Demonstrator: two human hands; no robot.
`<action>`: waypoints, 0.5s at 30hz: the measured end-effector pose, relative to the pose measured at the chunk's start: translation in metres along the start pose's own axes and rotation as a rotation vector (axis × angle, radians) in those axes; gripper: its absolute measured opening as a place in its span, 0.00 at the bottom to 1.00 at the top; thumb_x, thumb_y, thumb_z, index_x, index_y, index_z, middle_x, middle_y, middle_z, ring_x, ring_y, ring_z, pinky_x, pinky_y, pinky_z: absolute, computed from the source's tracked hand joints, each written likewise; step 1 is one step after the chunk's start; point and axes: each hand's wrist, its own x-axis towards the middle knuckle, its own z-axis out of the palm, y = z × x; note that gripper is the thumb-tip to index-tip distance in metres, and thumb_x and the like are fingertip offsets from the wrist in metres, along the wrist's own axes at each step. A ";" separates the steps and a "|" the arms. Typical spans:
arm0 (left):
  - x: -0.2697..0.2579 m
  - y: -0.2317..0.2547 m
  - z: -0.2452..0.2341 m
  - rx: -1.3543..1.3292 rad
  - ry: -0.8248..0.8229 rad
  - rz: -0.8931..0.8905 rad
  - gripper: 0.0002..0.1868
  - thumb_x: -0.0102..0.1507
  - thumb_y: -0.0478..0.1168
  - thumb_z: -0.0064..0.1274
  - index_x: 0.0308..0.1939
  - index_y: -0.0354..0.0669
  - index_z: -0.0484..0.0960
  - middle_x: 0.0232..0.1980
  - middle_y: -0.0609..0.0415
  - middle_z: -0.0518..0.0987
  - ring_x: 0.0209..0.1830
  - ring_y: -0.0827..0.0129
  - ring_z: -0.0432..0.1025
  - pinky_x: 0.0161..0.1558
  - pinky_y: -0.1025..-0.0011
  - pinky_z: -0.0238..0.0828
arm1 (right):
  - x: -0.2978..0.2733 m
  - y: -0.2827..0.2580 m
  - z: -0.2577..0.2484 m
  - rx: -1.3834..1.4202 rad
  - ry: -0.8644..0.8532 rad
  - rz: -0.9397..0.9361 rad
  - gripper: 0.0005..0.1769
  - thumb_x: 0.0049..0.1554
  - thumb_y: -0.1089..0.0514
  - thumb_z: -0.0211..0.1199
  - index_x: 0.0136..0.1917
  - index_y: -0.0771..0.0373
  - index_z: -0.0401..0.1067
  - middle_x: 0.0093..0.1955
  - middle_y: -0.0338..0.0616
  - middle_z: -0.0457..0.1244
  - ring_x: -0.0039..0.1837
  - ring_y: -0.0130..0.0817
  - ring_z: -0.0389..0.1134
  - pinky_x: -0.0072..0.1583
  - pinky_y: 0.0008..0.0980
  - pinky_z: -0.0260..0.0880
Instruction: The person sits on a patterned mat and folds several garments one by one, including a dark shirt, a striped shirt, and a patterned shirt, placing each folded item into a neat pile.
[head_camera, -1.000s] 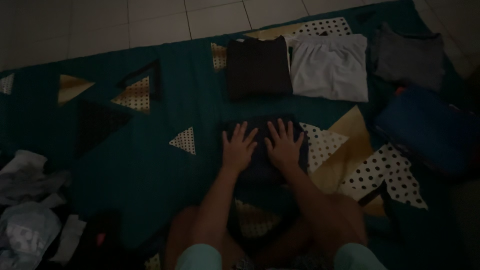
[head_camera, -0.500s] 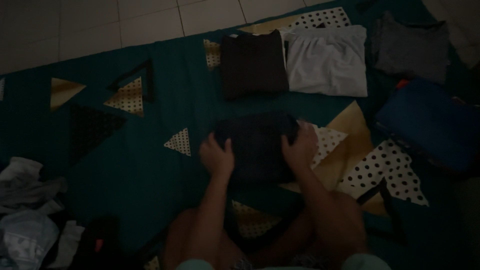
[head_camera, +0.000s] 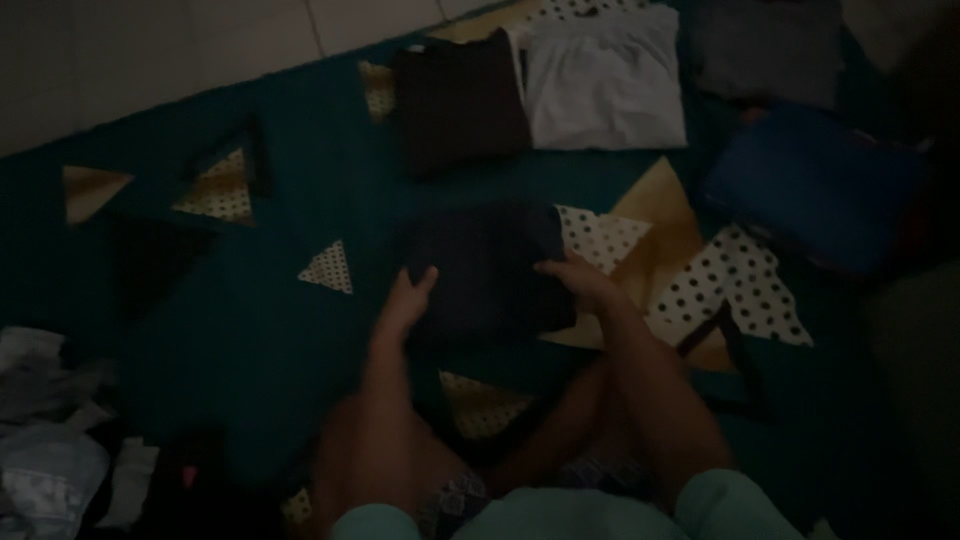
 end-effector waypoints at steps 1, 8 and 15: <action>-0.009 0.006 0.002 -0.030 0.010 -0.004 0.48 0.66 0.64 0.47 0.82 0.46 0.49 0.82 0.43 0.56 0.79 0.52 0.56 0.75 0.51 0.52 | -0.005 -0.001 -0.004 0.041 -0.012 -0.025 0.51 0.52 0.48 0.65 0.83 0.49 0.44 0.80 0.53 0.51 0.76 0.55 0.57 0.74 0.49 0.60; -0.071 0.084 0.031 -0.179 -0.092 0.199 0.51 0.62 0.61 0.54 0.81 0.43 0.48 0.81 0.41 0.57 0.78 0.51 0.58 0.74 0.54 0.57 | -0.082 -0.019 -0.074 0.213 0.001 -0.194 0.48 0.55 0.52 0.65 0.83 0.58 0.49 0.82 0.50 0.52 0.79 0.51 0.55 0.76 0.44 0.53; -0.064 0.224 0.168 -0.215 -0.415 0.865 0.43 0.65 0.58 0.53 0.77 0.40 0.61 0.77 0.44 0.67 0.75 0.53 0.64 0.71 0.62 0.60 | -0.162 -0.042 -0.218 0.262 0.601 -0.301 0.53 0.52 0.56 0.65 0.85 0.55 0.43 0.82 0.51 0.52 0.78 0.50 0.56 0.74 0.47 0.58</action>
